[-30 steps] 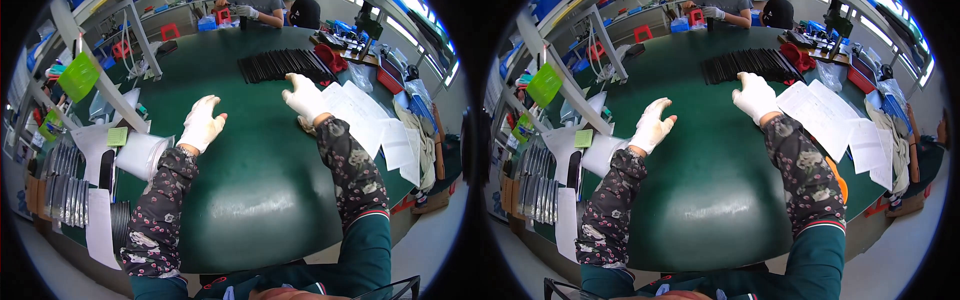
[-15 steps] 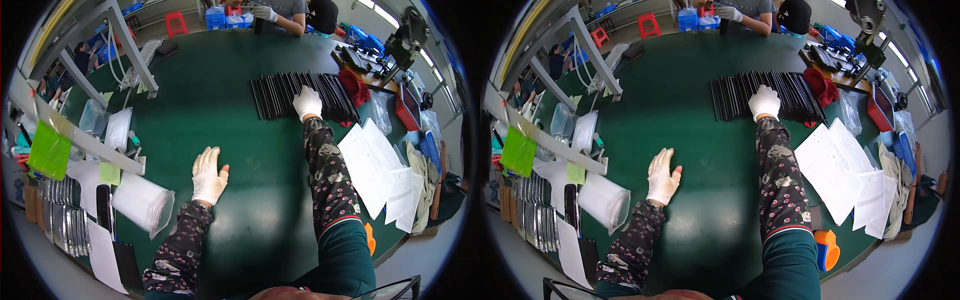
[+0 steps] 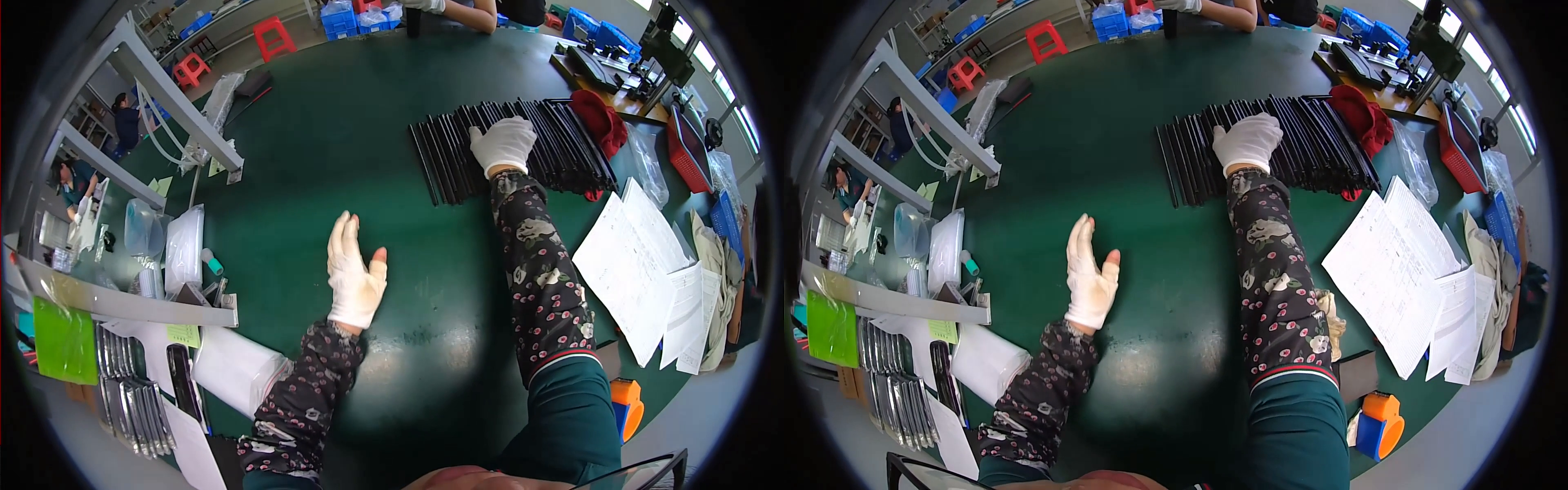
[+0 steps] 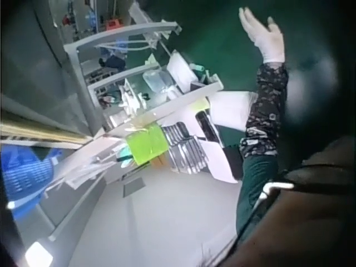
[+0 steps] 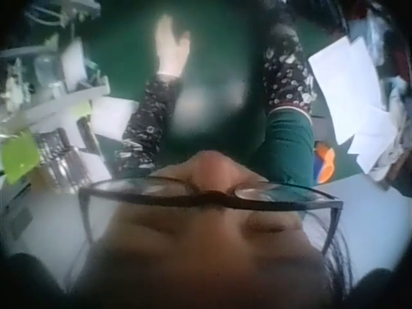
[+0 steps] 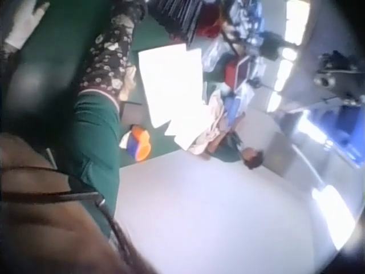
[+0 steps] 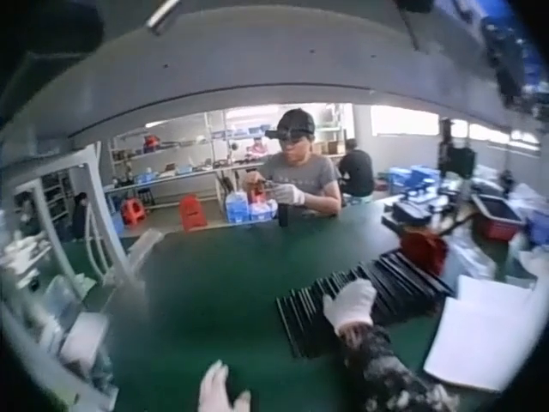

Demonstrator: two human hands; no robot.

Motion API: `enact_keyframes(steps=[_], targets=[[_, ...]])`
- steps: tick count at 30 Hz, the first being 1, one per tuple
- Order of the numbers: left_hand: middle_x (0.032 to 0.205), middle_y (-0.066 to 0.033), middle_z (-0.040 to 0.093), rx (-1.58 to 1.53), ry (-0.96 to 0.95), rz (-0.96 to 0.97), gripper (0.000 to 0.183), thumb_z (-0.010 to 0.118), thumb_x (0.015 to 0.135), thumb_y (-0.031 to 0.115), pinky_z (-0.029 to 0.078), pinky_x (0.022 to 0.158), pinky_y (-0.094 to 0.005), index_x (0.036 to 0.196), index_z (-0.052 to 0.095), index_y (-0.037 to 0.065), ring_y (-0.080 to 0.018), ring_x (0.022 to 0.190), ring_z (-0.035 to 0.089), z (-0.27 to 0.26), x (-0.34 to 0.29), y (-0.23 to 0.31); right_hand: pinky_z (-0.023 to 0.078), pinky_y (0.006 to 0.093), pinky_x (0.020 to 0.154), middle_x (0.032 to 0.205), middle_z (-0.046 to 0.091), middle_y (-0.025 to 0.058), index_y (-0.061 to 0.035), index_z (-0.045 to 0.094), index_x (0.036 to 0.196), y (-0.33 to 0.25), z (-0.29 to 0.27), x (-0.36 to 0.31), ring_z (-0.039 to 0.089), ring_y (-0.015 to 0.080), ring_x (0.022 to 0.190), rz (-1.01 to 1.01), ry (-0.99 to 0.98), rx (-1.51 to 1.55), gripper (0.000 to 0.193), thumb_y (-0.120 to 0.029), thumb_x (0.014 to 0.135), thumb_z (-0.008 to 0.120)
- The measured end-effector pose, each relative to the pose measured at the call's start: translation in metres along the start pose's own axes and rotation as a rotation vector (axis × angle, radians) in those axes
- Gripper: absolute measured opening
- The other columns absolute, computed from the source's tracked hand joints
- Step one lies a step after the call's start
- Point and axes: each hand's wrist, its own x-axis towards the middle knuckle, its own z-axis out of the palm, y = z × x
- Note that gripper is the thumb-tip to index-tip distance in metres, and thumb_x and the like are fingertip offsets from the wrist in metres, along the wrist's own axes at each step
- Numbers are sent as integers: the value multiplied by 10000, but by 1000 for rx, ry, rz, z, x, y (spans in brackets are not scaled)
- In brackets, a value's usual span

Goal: Wiping and organizing black industrial rods on a workbench.

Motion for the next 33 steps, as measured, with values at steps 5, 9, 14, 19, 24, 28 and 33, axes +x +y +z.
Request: enact_keyframes(steps=[5, 9, 14, 19, 24, 28, 33], targets=[[1331, -173, 474, 52, 79, -12, 630, 668, 805, 116, 394, 1030, -417, 1351, 382, -14, -350, 1213, 469, 44, 40, -15, 483, 361, 843, 1049, 630, 177, 82, 635, 1043, -9, 8, 10, 587, 286, 1020, 25, -95, 134, 823, -697, 796, 531], [1300, -194, 521, 19, 119, -90, 580, 655, 857, 202, 409, 1016, -417, 1341, 413, -8, -358, 1184, 507, 65, 64, -35, 489, 367, 870, 1093, 632, 184, 76, 621, 1079, -14, 1, 5, 584, 298, 1070, 0, -218, 243, 876, -731, 743, 576], [1265, -199, 561, -108, -29, -334, 715, 700, 818, 379, 457, 956, -436, 1356, 420, 1, -382, 1080, 582, 89, 109, -36, 481, 359, 883, 1098, 629, 169, 72, 596, 1107, -9, -2, -3, 580, 289, 1064, -49, -214, 273, 899, -713, 672, 656], [1385, -199, 422, 319, -246, -195, 874, 608, 776, 638, 378, 1027, -438, 1375, 429, 28, -350, 1251, 410, 100, 120, -2, 459, 349, 887, 1091, 617, 161, 70, 584, 1094, -11, -3, -17, 567, 281, 1059, -125, -166, 320, 872, -673, 650, 682], [1323, -204, 430, 484, -131, -99, 838, 672, 727, 583, 454, 937, -438, 1270, 511, -35, -362, 1153, 455, 88, 91, 14, 478, 350, 852, 1063, 627, 162, 62, 596, 1068, -6, -21, -56, 586, 281, 1030, -208, -178, 338, 835, -650, 637, 675], [1319, -246, 422, 410, -47, -62, 779, 743, 689, 427, 437, 955, -482, 1238, 501, -69, -401, 1191, 418, 58, 34, 31, 502, 357, 819, 1009, 635, 150, 52, 608, 1025, 15, -42, -113, 603, 272, 981, -252, -185, 384, 777, -611, 633, 710], [1353, -235, 403, 421, -84, -112, 739, 703, 749, 397, 423, 972, -495, 1276, 471, -67, -406, 1229, 397, 8, -49, 62, 500, 358, 824, 994, 631, 155, 56, 601, 1017, 48, -58, -200, 604, 273, 971, -292, -170, 416, 773, -607, 637, 719]])
